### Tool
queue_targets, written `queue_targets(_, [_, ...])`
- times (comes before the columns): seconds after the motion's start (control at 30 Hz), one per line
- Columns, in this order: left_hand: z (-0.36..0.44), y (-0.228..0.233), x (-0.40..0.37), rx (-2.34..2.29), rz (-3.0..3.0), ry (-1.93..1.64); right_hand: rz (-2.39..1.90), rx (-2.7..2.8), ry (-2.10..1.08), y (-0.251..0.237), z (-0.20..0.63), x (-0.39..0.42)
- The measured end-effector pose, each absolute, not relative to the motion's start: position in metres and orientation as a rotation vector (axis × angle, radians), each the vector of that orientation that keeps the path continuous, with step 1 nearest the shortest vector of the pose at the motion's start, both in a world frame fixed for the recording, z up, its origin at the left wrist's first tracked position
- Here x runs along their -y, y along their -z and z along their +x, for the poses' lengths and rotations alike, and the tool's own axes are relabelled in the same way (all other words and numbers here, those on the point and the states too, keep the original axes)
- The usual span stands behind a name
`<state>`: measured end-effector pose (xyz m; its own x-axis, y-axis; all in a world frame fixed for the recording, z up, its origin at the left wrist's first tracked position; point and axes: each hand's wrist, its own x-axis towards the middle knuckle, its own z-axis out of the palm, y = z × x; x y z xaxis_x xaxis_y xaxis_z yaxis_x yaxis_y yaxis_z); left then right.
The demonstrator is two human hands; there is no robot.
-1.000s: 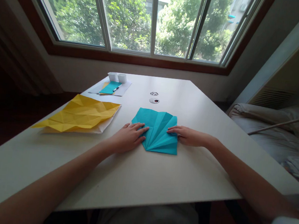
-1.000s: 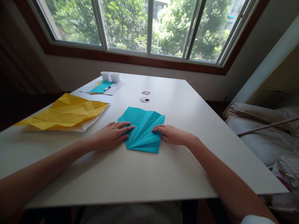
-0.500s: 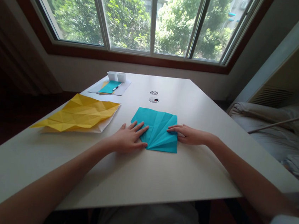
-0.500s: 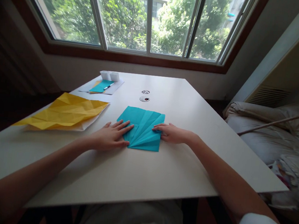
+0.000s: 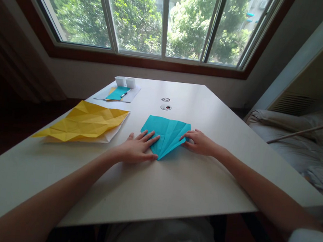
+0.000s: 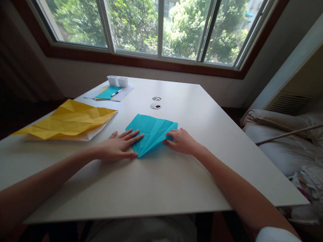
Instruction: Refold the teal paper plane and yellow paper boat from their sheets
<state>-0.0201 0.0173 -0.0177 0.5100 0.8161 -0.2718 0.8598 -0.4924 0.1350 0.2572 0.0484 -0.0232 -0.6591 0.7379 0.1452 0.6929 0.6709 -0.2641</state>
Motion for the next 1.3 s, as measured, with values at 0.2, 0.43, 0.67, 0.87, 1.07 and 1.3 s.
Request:
queue_targets(0.2, [-0.018,0.017,-0.014,-1.447,2.518,0.240,-1.292,2.498,-0.086,0.031,0.243,-0.048])
queue_targets(0.43, [-0.008,0.018,-0.005,-1.523,2.500,0.198,-1.325,2.388,-0.104,0.036,0.239,-0.047])
queue_targets(0.67, [-0.005,0.018,-0.003,-1.564,2.481,0.194,-1.296,2.395,-0.049,0.043,0.242,-0.047])
queue_targets(0.87, [-0.005,0.019,0.000,-1.593,2.498,0.142,-1.132,2.411,0.087,0.043,0.235,-0.036])
queue_targets(1.07, [-0.003,0.018,0.003,-1.639,2.489,0.108,-0.810,2.645,-0.050,0.043,0.230,-0.028])
queue_targets(1.3, [-0.003,0.014,0.003,-1.659,2.472,0.097,-0.849,2.716,-0.037,0.039,0.228,-0.025])
